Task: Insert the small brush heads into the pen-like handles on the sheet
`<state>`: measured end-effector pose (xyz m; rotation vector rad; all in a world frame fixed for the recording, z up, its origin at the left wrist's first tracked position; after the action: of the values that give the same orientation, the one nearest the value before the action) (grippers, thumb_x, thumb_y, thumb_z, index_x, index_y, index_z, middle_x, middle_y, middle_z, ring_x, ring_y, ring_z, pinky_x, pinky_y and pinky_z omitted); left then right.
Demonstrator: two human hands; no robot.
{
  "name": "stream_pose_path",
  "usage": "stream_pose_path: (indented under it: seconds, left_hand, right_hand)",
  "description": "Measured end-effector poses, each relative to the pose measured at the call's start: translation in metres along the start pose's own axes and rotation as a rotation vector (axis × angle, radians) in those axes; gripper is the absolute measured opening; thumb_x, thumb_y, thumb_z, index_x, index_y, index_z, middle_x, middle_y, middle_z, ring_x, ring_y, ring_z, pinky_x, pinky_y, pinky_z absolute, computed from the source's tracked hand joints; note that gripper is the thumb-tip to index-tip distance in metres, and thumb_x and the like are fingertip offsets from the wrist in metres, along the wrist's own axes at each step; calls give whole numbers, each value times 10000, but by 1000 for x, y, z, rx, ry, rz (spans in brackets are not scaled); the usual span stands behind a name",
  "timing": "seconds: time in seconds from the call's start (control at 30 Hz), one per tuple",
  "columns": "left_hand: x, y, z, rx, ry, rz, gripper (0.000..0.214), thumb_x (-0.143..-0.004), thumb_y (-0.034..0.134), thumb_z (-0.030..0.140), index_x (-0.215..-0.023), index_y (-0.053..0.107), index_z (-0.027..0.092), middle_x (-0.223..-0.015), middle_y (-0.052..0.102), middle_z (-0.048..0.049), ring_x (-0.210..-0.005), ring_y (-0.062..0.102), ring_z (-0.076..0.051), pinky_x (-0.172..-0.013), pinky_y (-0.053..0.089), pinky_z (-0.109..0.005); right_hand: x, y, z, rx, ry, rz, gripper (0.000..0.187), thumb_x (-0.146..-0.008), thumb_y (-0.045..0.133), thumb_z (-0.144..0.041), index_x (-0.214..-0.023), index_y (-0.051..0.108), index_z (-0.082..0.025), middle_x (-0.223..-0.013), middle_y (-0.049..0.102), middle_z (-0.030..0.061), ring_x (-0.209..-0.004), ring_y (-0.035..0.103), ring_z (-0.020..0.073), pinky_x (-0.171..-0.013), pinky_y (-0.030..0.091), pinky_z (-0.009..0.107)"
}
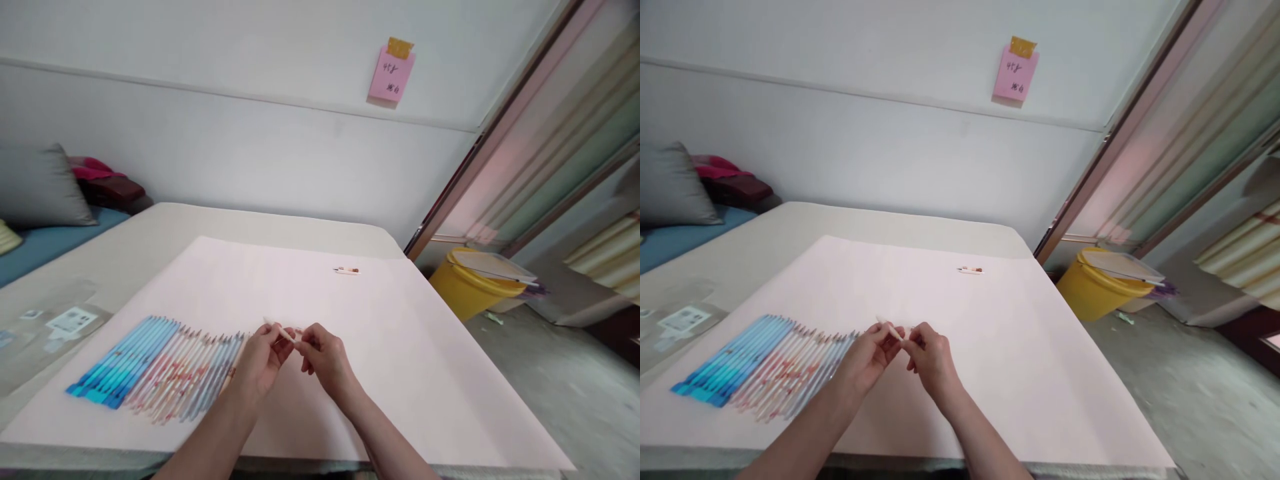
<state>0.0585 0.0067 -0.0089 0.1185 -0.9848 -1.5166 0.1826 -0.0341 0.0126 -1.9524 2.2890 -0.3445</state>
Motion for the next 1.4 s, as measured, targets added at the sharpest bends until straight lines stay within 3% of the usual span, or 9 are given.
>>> stream_pose_path:
  seconds: [0.1, 0.2, 0.27, 0.37, 0.5, 0.67, 0.87, 1.13, 1.4]
  left_hand:
    - [-6, -4, 7, 81, -29, 80, 135, -817, 511, 62, -701, 534, 128, -734, 633, -72, -696, 644, -139, -624, 553, -255]
    - [-10, -8, 21, 117, 6, 109, 142, -819, 501, 49, -705, 535, 126, -747, 632, -73, -688, 645, -138, -590, 556, -244]
    - [-11, -10, 29, 127, 32, 114, 147, -818, 494, 40, -708, 542, 125, -759, 635, -75, -696, 645, -135, -592, 557, -239]
    - [-11, -12, 35, 117, 54, 118, 149, -812, 496, 27, -708, 545, 123, -772, 639, -79, -708, 645, -133, -598, 556, -231]
    - [-12, -13, 38, 79, 93, 116, 135, -819, 495, 44, -720, 533, 127, -775, 640, -83, -709, 645, -134, -604, 552, -235]
    - [-16, -20, 43, 29, 187, 168, 95, -825, 511, 88, -749, 514, 146, -774, 637, -73, -709, 648, -137, -616, 548, -249]
    - [-18, -19, 41, -24, 227, 168, 86, -829, 519, 116, -752, 504, 153, -789, 646, -78, -731, 656, -145, -637, 547, -257]
    - [-10, -8, 32, -109, 255, 144, 76, -795, 577, 152, -744, 521, 158, -768, 649, -67, -728, 655, -154, -652, 546, -275]
    - [-5, -3, 21, -248, 254, 122, 177, -735, 651, 297, -752, 547, 154, -795, 660, -62, -749, 627, -128, -711, 505, -255]
  right_hand:
    - [-9, -23, 1, 193, -49, 83, 177, -844, 461, -326, -723, 478, -199, -608, 540, -25, -477, 516, 104, -475, 382, 216]
    - [-17, -41, 7, 639, -115, 159, 92, -845, 450, -224, -840, 537, -195, -798, 598, 32, -658, 574, 143, -589, 387, 249]
    - [-21, -41, 19, 888, -113, 122, 114, -829, 476, -191, -908, 558, -197, -910, 593, 64, -711, 582, 160, -595, 367, 260]
    - [-26, -28, 37, 1031, -127, -8, 117, -843, 468, -176, -885, 576, -189, -921, 574, 76, -723, 582, 162, -588, 351, 258]
    - [-31, -15, 41, 932, -195, -71, 166, -858, 426, -126, -816, 581, -169, -881, 565, 65, -727, 564, 138, -617, 357, 245]
    - [-28, -17, 19, 689, -322, -43, 165, -821, 445, -81, -755, 566, -173, -811, 548, 26, -729, 522, 119, -643, 363, 229]
    - [-14, -12, 3, 564, -378, -51, 164, -827, 454, -100, -775, 583, -187, -825, 548, 20, -726, 519, 114, -643, 375, 228]
    - [-2, -6, -6, 544, -394, -9, 157, -825, 467, -120, -752, 590, -186, -789, 535, 15, -680, 506, 104, -616, 372, 218]
    - [1, -3, -7, 448, -352, 43, 171, -788, 488, -131, -702, 627, -180, -729, 547, 12, -634, 496, 98, -585, 370, 220]
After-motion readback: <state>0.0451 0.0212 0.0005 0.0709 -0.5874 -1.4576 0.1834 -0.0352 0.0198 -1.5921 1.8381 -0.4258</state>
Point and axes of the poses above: each hand's wrist, its own x-axis away from the middle knuckle, its own y-axis out of the palm, z = x × y, the point moved 4 cm from there along -x, towards the middle knuckle
